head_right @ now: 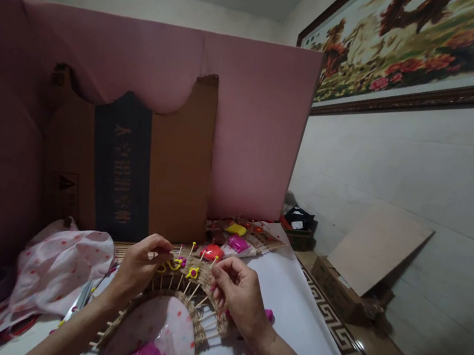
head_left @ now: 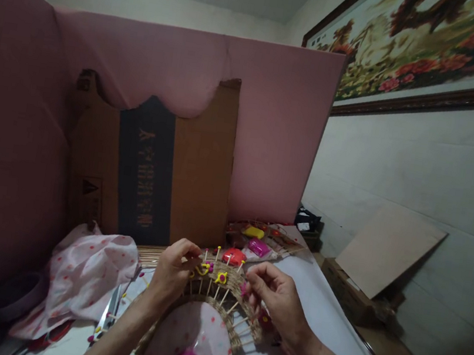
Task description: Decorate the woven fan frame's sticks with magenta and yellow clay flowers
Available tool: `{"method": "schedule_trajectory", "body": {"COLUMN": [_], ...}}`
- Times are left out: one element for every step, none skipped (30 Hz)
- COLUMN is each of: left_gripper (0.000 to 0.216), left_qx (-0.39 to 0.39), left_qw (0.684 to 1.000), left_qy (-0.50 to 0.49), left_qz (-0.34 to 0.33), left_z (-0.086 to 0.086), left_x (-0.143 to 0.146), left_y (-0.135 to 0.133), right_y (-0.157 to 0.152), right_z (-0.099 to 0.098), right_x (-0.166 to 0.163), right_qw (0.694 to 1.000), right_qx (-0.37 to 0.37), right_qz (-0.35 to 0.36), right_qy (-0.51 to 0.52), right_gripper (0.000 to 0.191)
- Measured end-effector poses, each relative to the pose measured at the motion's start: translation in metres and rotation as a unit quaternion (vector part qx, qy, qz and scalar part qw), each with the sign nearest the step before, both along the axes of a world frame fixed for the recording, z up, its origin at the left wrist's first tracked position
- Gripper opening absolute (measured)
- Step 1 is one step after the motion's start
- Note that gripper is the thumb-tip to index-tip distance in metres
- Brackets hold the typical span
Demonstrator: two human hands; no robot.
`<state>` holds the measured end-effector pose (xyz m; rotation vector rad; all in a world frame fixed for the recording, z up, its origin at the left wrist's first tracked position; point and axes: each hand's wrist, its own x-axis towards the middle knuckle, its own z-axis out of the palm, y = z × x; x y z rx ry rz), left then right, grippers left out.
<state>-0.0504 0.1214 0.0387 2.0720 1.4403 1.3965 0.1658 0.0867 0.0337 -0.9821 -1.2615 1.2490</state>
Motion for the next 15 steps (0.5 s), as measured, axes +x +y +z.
{"method": "schedule_trajectory", "body": {"left_gripper": [0.006,0.006,0.007,0.009,0.011,0.013,0.013,0.013,0.012,0.011,0.009,0.008,0.008,0.008,0.009], "left_qx": [0.004,0.009,0.016,0.024,0.029,0.035,0.039,0.043,0.045,0.046,0.048,0.051,0.054,0.055,0.057], "left_qw": [1.000,0.999,0.999,0.998,0.998,0.997,0.997,0.997,0.997,0.997,0.997,0.996,0.996,0.995,0.995], "left_qy": [0.017,0.033,0.047,0.057,0.062,0.064,0.065,0.065,0.065,0.066,0.067,0.069,0.073,0.077,0.081], "left_qz": [0.008,0.013,0.013,0.009,0.003,-0.003,-0.006,-0.006,-0.005,-0.003,-0.002,-0.004,-0.007,-0.012,-0.016], "left_z": [-0.002,-0.003,-0.005,-0.006,-0.008,-0.009,-0.010,-0.011,-0.012,-0.013,-0.014,-0.014,-0.015,-0.016,-0.016], "left_x": [-0.002,-0.003,-0.005,-0.006,-0.006,-0.006,-0.006,-0.005,-0.005,-0.004,-0.004,-0.003,-0.003,-0.003,-0.003], "left_y": [0.001,0.003,0.004,0.005,0.006,0.006,0.006,0.007,0.007,0.007,0.007,0.007,0.008,0.008,0.009], "right_y": [0.000,0.001,0.001,0.002,0.002,0.003,0.004,0.004,0.005,0.005,0.005,0.004,0.004,0.003,0.002], "right_z": [-0.001,-0.002,-0.003,-0.004,-0.006,-0.008,-0.011,-0.013,-0.016,-0.019,-0.021,-0.023,-0.024,-0.025,-0.025], "right_x": [0.000,0.000,0.000,-0.001,-0.002,-0.002,-0.003,-0.003,-0.003,-0.003,-0.003,-0.003,-0.002,-0.002,-0.002], "right_qw": [1.000,1.000,1.000,1.000,1.000,1.000,1.000,1.000,1.000,0.999,0.999,0.998,0.997,0.996,0.995], "right_qx": [-0.003,-0.004,-0.003,-0.001,0.001,0.005,0.011,0.017,0.022,0.028,0.035,0.041,0.050,0.061,0.071], "right_qz": [-0.004,-0.007,-0.008,-0.006,-0.002,0.001,0.005,0.009,0.013,0.018,0.024,0.028,0.028,0.024,0.016], "right_qy": [-0.006,-0.010,-0.011,-0.011,-0.009,-0.005,-0.001,0.002,0.001,-0.005,-0.015,-0.028,-0.043,-0.055,-0.063], "right_gripper": [0.031,0.032,0.032,0.030,0.028,0.026,0.025,0.024,0.023,0.022,0.021,0.022,0.023,0.023,0.022]}}
